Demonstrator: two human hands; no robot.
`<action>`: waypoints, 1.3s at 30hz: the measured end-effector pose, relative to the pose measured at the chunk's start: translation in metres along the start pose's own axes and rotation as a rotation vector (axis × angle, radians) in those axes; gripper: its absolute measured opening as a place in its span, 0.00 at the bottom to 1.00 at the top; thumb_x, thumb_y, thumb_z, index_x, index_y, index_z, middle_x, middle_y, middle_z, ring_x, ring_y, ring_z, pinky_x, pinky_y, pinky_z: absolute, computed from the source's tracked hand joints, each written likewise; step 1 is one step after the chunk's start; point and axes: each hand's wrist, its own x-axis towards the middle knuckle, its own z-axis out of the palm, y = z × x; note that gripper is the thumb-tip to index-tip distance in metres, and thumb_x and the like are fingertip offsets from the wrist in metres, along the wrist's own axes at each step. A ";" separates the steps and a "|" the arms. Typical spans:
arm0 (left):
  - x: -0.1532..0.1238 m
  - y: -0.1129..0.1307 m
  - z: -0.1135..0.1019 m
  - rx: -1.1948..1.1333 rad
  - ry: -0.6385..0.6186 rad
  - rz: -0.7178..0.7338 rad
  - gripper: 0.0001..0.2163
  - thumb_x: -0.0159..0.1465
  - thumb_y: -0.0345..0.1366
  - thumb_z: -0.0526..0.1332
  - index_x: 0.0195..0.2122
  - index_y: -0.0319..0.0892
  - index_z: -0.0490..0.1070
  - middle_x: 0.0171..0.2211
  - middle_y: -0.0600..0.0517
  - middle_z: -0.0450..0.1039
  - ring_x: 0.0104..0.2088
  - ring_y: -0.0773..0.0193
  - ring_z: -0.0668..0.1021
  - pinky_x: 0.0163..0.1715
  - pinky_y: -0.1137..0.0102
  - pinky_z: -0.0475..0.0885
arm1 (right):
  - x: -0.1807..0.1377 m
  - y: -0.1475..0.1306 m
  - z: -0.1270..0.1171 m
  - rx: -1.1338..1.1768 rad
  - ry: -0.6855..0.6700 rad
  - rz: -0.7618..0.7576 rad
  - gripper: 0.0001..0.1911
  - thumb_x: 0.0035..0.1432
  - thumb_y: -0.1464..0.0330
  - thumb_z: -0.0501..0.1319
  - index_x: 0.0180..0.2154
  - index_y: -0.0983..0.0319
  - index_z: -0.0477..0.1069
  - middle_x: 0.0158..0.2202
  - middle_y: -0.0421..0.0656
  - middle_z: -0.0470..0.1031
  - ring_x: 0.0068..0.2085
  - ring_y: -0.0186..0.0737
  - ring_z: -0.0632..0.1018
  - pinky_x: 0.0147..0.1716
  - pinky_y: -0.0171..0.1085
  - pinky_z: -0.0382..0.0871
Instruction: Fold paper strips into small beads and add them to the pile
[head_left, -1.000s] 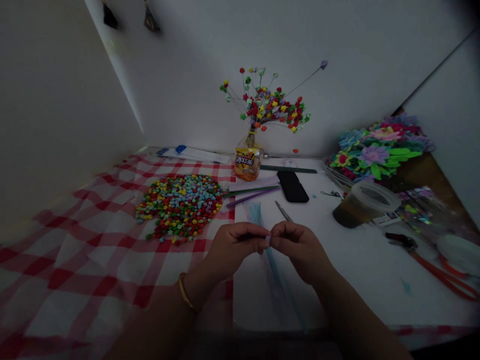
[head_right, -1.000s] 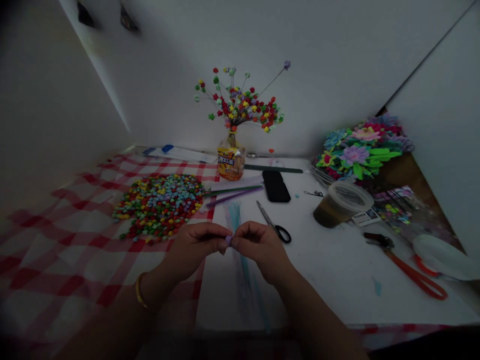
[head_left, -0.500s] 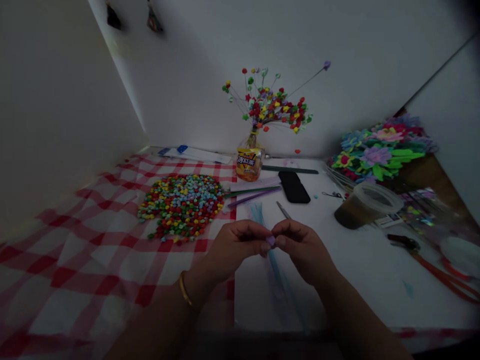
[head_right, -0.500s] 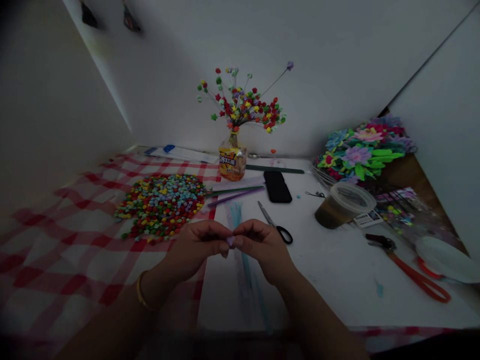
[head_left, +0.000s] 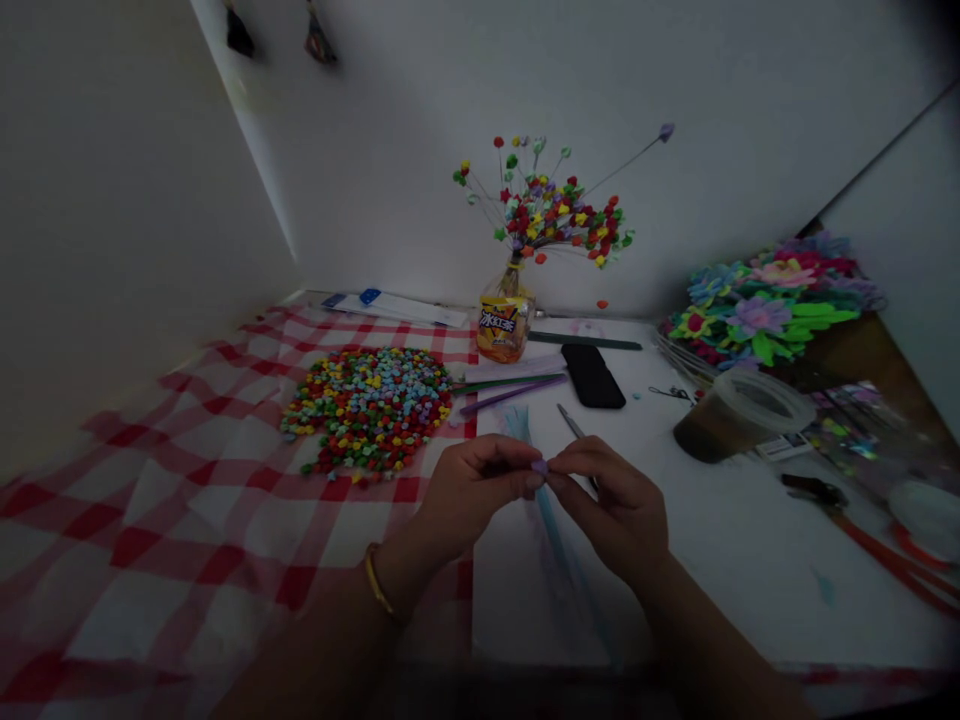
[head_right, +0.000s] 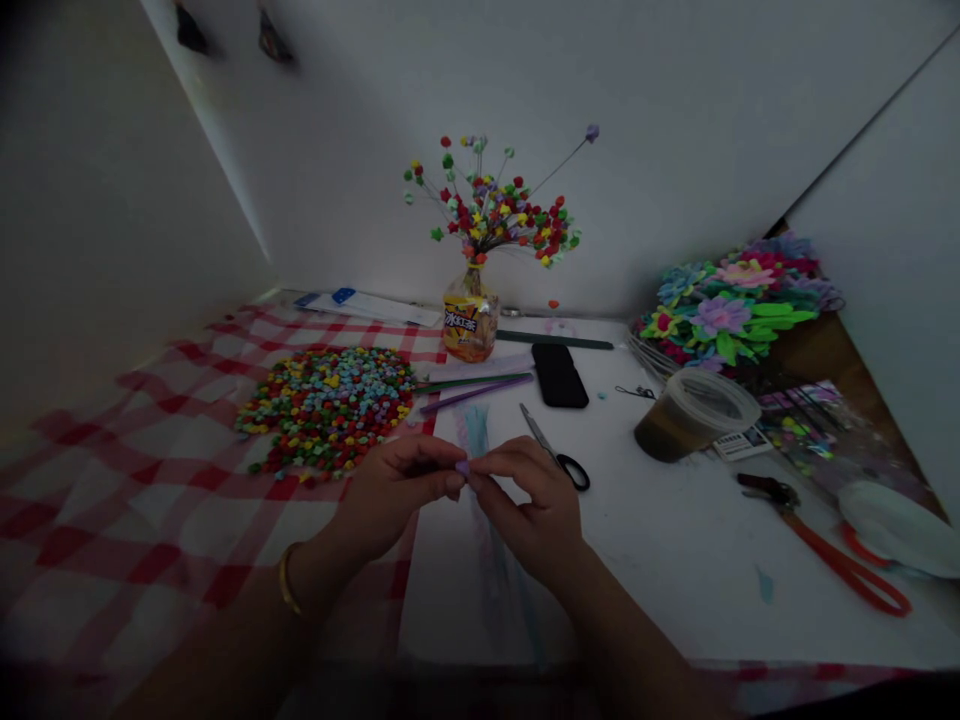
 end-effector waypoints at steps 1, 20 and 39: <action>0.000 0.000 0.000 -0.001 -0.003 -0.007 0.07 0.46 0.28 0.69 0.28 0.37 0.76 0.22 0.53 0.74 0.23 0.70 0.73 0.27 0.73 0.70 | 0.001 -0.001 -0.001 -0.019 -0.007 -0.020 0.12 0.52 0.76 0.61 0.37 0.55 0.73 0.31 0.42 0.73 0.33 0.39 0.74 0.32 0.42 0.71; 0.003 -0.002 -0.005 -0.018 -0.025 0.006 0.07 0.47 0.28 0.69 0.29 0.38 0.76 0.21 0.54 0.74 0.23 0.70 0.74 0.27 0.73 0.70 | 0.000 0.005 -0.004 0.136 -0.041 0.315 0.11 0.54 0.69 0.61 0.42 0.55 0.72 0.34 0.41 0.76 0.36 0.38 0.75 0.35 0.39 0.71; 0.000 -0.005 -0.003 0.126 -0.002 0.005 0.07 0.48 0.27 0.68 0.30 0.39 0.78 0.23 0.53 0.76 0.24 0.70 0.75 0.28 0.74 0.71 | 0.002 -0.003 0.003 0.124 -0.046 0.549 0.03 0.49 0.69 0.60 0.25 0.61 0.69 0.23 0.38 0.69 0.26 0.34 0.69 0.27 0.33 0.63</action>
